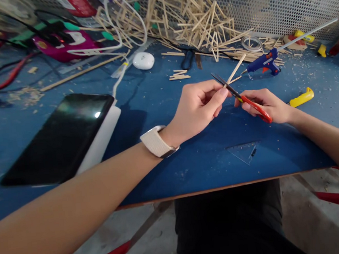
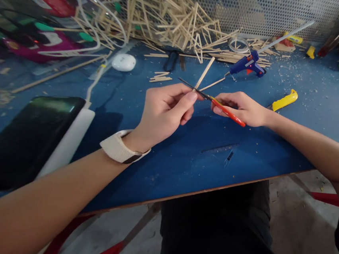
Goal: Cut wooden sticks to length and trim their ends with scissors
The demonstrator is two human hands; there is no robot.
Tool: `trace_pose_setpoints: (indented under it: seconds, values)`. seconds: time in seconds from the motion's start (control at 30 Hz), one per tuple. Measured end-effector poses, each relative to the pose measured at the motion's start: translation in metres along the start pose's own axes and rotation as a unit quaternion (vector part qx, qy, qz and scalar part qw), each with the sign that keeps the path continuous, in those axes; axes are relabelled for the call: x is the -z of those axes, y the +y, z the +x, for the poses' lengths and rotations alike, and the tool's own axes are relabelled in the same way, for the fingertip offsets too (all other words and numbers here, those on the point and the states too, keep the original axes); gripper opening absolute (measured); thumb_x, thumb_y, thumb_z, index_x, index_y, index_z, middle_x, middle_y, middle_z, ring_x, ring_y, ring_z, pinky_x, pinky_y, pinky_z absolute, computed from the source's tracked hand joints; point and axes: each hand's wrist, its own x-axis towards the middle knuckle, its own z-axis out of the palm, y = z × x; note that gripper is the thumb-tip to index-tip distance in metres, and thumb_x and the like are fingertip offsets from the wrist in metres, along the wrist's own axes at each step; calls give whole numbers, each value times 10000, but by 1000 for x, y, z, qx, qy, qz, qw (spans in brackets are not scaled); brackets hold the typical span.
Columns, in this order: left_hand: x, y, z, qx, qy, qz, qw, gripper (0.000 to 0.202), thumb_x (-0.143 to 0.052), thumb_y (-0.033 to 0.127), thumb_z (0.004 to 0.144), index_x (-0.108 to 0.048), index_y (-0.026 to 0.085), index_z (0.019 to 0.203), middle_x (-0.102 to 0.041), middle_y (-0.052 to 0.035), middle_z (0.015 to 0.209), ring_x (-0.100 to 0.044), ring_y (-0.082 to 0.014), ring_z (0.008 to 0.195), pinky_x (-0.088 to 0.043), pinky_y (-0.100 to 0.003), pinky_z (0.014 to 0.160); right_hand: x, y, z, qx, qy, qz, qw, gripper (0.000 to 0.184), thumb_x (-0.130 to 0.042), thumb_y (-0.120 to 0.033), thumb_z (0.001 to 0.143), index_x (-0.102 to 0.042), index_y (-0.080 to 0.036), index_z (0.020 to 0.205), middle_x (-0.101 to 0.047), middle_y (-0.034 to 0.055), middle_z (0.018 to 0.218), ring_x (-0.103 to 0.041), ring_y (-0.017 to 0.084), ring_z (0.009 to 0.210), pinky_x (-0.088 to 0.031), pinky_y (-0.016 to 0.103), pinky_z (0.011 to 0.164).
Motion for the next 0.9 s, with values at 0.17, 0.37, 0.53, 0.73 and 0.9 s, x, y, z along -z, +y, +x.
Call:
trace_pose_setpoints:
  seconds: [0.17, 0.37, 0.53, 0.73, 0.9]
  values:
    - [-1, 1, -2, -68, 5, 80, 994, 280, -683, 295, 1174, -836, 162, 979, -639, 26, 618, -528, -109, 478, -389, -237, 484, -1, 4, -1, 9, 8, 3, 1000, 475, -862, -631, 1046, -763, -181, 1164, -728, 21, 964, -611, 151, 825, -504, 297, 741]
    - [-1, 0, -5, -146, -16, 134, 980, 270, -696, 259, 1174, -865, 164, 986, -755, -7, 725, -539, -106, 512, -388, -247, 519, -18, 9, -2, -9, 79, -110, 991, 544, -982, -663, 899, -723, -208, 1043, -657, -14, 867, -524, 151, 749, -452, 325, 706]
    - [-2, -1, -8, -171, -20, 150, 973, 225, -695, 220, 1168, -896, 157, 1089, -837, -30, 831, -643, -121, 559, -482, -242, 572, -29, 9, -1, -20, 110, -133, 985, 601, -918, -744, 918, -621, -221, 901, -624, -20, 823, -506, 139, 714, -426, 324, 671]
    - [-4, -4, -9, -205, -25, 167, 964, 221, -683, 209, 1201, -891, 151, 1150, -865, -45, 897, -741, -143, 651, -515, -245, 621, -33, 9, -3, 30, 157, -179, 971, 571, -781, -656, 1061, -488, -247, 790, -475, -62, 687, -353, 106, 635, -322, 319, 611]
    - [-3, -2, -13, -229, -27, 191, 954, 260, -652, 247, 1242, -898, 182, 1184, -871, -38, 897, -757, -142, 656, -505, -248, 623, -35, 11, -5, 92, 187, -215, 954, 509, -718, -592, 1085, -488, -255, 780, -518, -39, 688, -395, 105, 603, -332, 330, 602]
